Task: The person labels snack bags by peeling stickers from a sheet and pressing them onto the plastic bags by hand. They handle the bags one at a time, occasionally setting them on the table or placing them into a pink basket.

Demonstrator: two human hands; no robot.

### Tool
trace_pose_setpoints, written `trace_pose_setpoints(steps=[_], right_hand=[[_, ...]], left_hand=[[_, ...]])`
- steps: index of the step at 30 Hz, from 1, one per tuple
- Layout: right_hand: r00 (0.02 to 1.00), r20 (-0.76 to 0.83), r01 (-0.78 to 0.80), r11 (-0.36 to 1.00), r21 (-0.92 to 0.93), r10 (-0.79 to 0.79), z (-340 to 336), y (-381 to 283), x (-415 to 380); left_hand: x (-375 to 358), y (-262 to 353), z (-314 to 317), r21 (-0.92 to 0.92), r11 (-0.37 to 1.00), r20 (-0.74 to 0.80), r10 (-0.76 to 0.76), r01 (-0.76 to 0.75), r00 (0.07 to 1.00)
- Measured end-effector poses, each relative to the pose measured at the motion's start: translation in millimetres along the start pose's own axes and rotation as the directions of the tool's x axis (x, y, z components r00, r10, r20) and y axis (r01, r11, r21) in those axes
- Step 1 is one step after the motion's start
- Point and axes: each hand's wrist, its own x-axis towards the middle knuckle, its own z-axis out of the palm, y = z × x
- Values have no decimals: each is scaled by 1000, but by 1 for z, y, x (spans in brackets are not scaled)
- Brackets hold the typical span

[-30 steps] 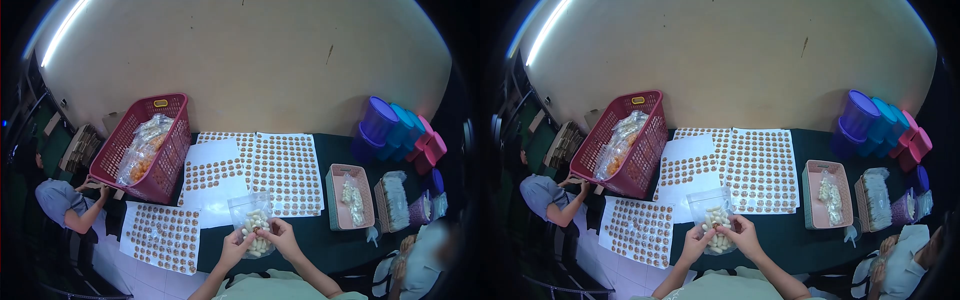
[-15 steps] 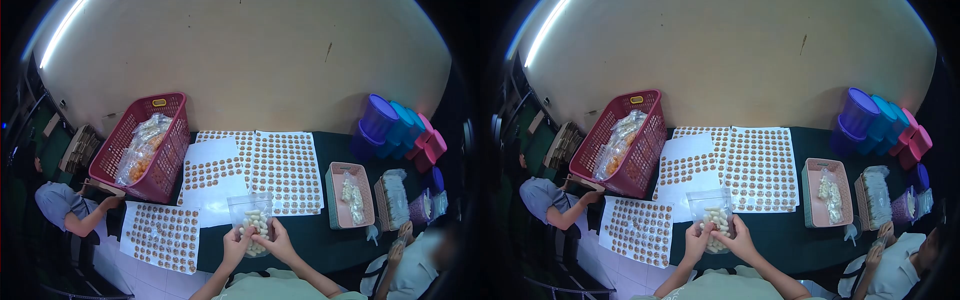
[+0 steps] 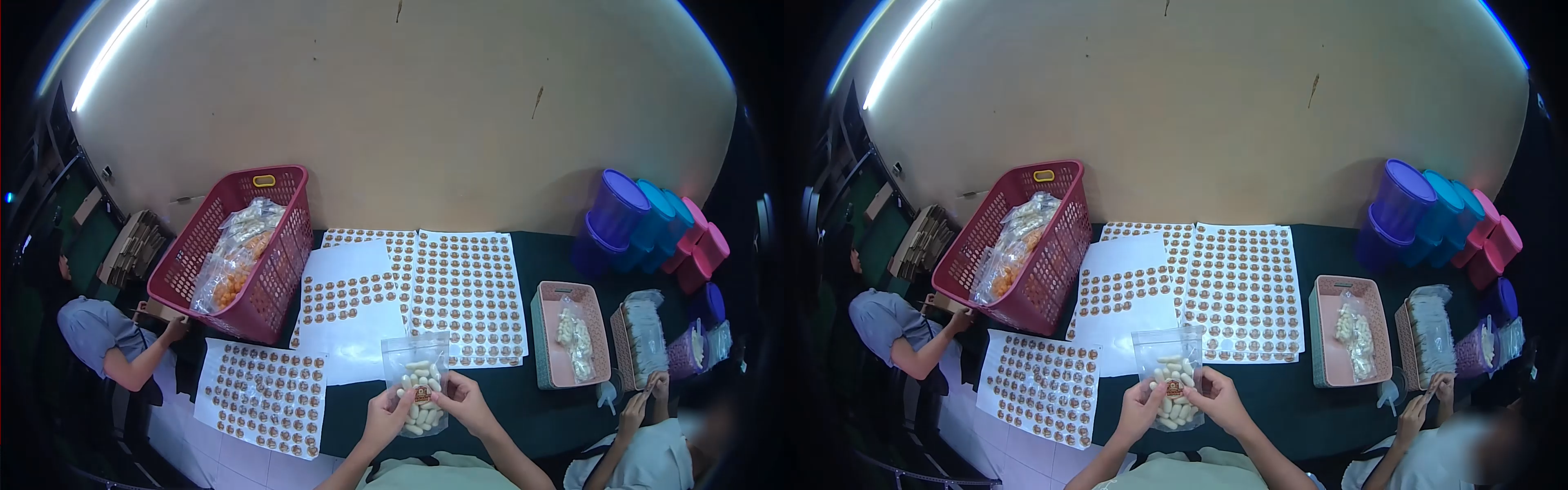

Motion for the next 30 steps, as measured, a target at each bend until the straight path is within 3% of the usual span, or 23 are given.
trace_pose_setpoints(steps=[4,6,10,12,16,19,21,24,28,30], right_hand=[[996,-34,85,996,-27,-86,10,3,5],[950,-185,168,911,-377,-252,8,18,11],[924,-255,175,910,-376,-283,13,15,10],[871,-305,248,881,-402,-385,16,14,10],[869,-337,231,900,-370,-362,17,9,14],[836,-329,273,852,-447,-440,23,4,12],[825,-302,290,817,-499,-478,26,2,11],[821,-294,306,811,-498,-490,27,1,9],[814,-293,343,822,-455,-502,27,0,8],[822,-314,319,841,-438,-475,25,1,7]], left_hand=[[1,2,3,32,999,11,27,-27,1000],[1,5,7,-42,998,-29,44,-45,999],[1,0,0,4,1000,13,-18,18,1000],[0,-2,1,13,1000,43,12,-13,999],[-1,10,14,31,996,22,88,-89,996],[2,14,23,-29,992,-39,118,-119,992],[6,10,24,-37,991,-178,120,-129,977],[7,8,22,-8,987,-195,158,-163,968],[7,11,17,66,980,-179,199,-190,964],[6,14,7,-71,991,-95,105,-112,990]])
